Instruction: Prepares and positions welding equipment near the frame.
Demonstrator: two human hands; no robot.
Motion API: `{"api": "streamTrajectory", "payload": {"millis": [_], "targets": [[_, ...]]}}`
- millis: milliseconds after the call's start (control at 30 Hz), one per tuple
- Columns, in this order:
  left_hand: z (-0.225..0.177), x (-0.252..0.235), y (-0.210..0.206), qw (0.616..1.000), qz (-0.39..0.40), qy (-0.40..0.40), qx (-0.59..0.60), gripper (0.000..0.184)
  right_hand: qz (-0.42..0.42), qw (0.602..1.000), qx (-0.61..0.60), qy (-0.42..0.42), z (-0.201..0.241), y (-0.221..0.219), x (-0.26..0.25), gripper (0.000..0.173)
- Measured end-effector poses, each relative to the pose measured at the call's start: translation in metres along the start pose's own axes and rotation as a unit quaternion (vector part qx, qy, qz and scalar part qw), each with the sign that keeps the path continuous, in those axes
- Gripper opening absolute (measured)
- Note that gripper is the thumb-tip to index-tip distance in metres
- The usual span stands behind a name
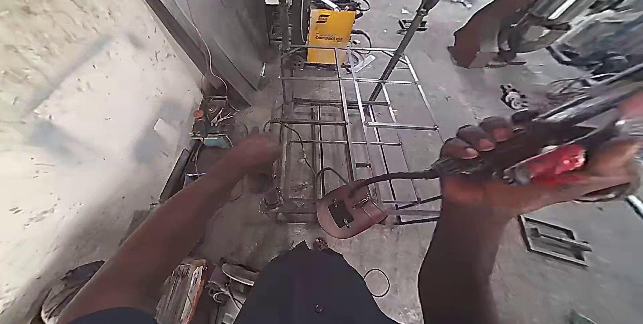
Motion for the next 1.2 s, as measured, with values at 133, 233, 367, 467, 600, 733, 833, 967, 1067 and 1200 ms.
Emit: {"api": "streamTrajectory", "payload": {"millis": [133, 233, 367, 467, 600, 733, 833, 967, 1067, 1200], "targets": [[-0.002, 0.0, 0.003, 1.0, 0.007, 0.0, -0.004, 0.03, -0.051, 0.997, -0.023, -0.052, -0.028, -0.02, 0.081, 0.065], [-0.003, 0.001, 0.003, 1.0, 0.007, 0.01, -0.008, 0.029, -0.074, 0.991, 0.021, -0.107, -0.057, -0.021, 0.144, 0.051], [-0.005, 0.003, 0.004, 1.0, 0.006, 0.005, -0.024, 0.028, -0.186, 0.955, 0.123, -0.198, -0.096, -0.002, 0.225, 0.072], [-0.005, 0.006, 0.004, 1.0, -0.003, 0.001, -0.022, 0.028, -0.191, 0.927, 0.197, -0.256, -0.117, 0.018, 0.269, 0.097], [-0.004, 0.006, 0.003, 1.0, -0.004, 0.003, -0.022, 0.032, -0.151, 0.906, 0.275, -0.285, -0.126, 0.025, 0.304, 0.094], [-0.002, 0.005, 0.003, 1.0, 0.007, 0.018, -0.011, 0.032, -0.141, 0.883, 0.313, -0.319, -0.133, 0.033, 0.32, 0.092], [-0.001, 0.004, 0.004, 1.0, 0.012, 0.022, 0.002, 0.031, -0.149, 0.877, 0.319, -0.328, -0.137, 0.036, 0.325, 0.094], [0.001, -0.001, 0.001, 1.0, 0.02, 0.018, 0.015, 0.028, -0.145, 0.872, 0.325, -0.337, -0.138, 0.037, 0.329, 0.085], [0.002, -0.003, 0.001, 0.999, 0.032, 0.019, 0.007, 0.029, -0.139, 0.86, 0.351, -0.343, -0.14, 0.039, 0.333, 0.081], [0.003, -0.004, 0.0, 0.999, 0.04, 0.024, 0.012, 0.028, -0.135, 0.854, 0.365, -0.345, -0.144, 0.041, 0.337, 0.082]]}}
Point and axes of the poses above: each hand's wrist, its own x-axis away from the middle knuckle, its own y-axis out of the back of the hand, z = x × y, the point moved 7 cm from there along -x, towards the middle knuckle, and after that the axes turned 8 degrees about y, right-handed, at the moved point
